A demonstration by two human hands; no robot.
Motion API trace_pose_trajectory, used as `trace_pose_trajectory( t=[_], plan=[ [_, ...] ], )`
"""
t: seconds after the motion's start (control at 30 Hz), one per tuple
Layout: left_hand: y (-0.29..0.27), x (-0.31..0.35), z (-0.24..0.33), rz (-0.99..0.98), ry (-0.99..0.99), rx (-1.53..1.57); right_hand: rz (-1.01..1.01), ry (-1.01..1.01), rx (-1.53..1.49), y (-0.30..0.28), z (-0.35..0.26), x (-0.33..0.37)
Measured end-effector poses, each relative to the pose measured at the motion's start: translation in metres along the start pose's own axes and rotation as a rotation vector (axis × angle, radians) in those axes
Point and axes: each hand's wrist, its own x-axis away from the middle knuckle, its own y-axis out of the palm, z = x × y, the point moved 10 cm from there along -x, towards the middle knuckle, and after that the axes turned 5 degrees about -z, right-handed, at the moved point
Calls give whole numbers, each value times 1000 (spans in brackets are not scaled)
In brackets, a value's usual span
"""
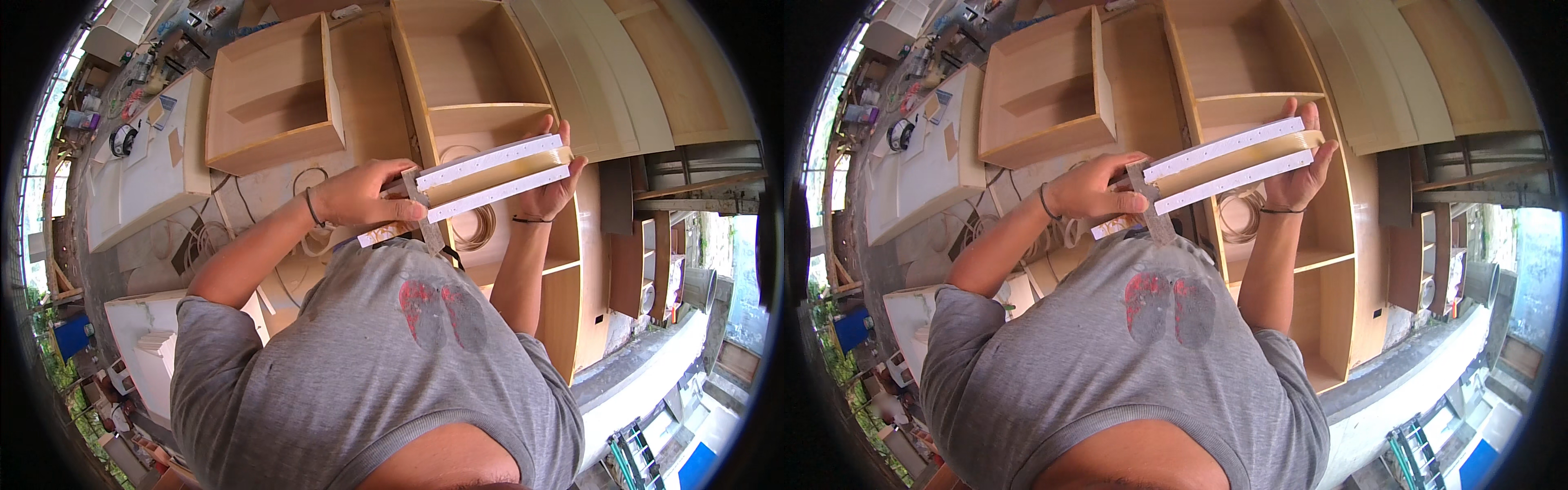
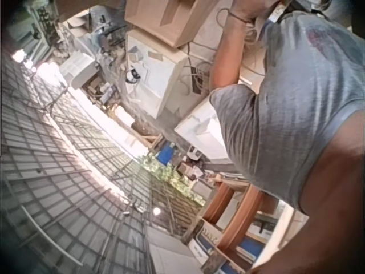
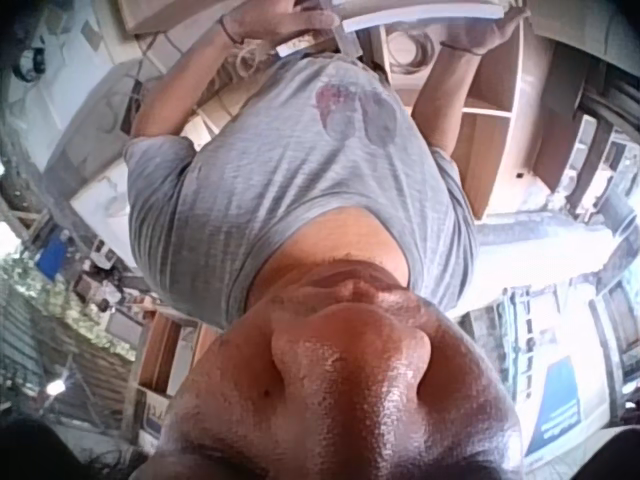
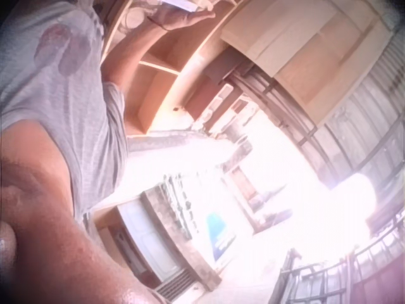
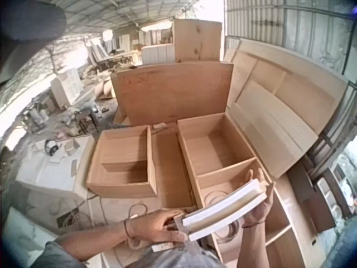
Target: The person applies adhesive to a wooden furniture component and then manually presses a strip of edge banding along the glued edge.
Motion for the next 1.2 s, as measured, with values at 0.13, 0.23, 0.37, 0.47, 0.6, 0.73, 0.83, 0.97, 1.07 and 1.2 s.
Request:
trace_pose_trajectory(
  t=[0.13,0.23,0.37,0.47,0.6,0.73,0.83,0.97,1.07,1.2],
  plan=[
    [4,-4,-16,-90,-154,96,20,-10,-4,11,9,4],
    [10,-6,-14,-110,-132,82,99,-84,-148,-10,13,6],
    [11,-1,-13,-79,-109,95,0,-39,-73,-2,1,-4],
    [7,10,-4,-9,-46,56,226,-248,316,-31,-62,-19],
    [3,20,-5,-74,-82,106,179,-354,300,-109,-222,-78],
    [-5,31,-26,-129,-83,120,130,-274,126,-176,-302,-91],
    [-14,24,-21,-35,-48,118,459,-146,488,-82,-154,-52],
    [-20,-13,-10,-59,-67,138,19,-105,254,20,-19,-25],
    [-18,-26,0,-50,4,118,8,-130,133,17,-11,-32],
    [-10,-18,1,-76,-39,62,36,-163,170,15,-32,-29]
  ],
)
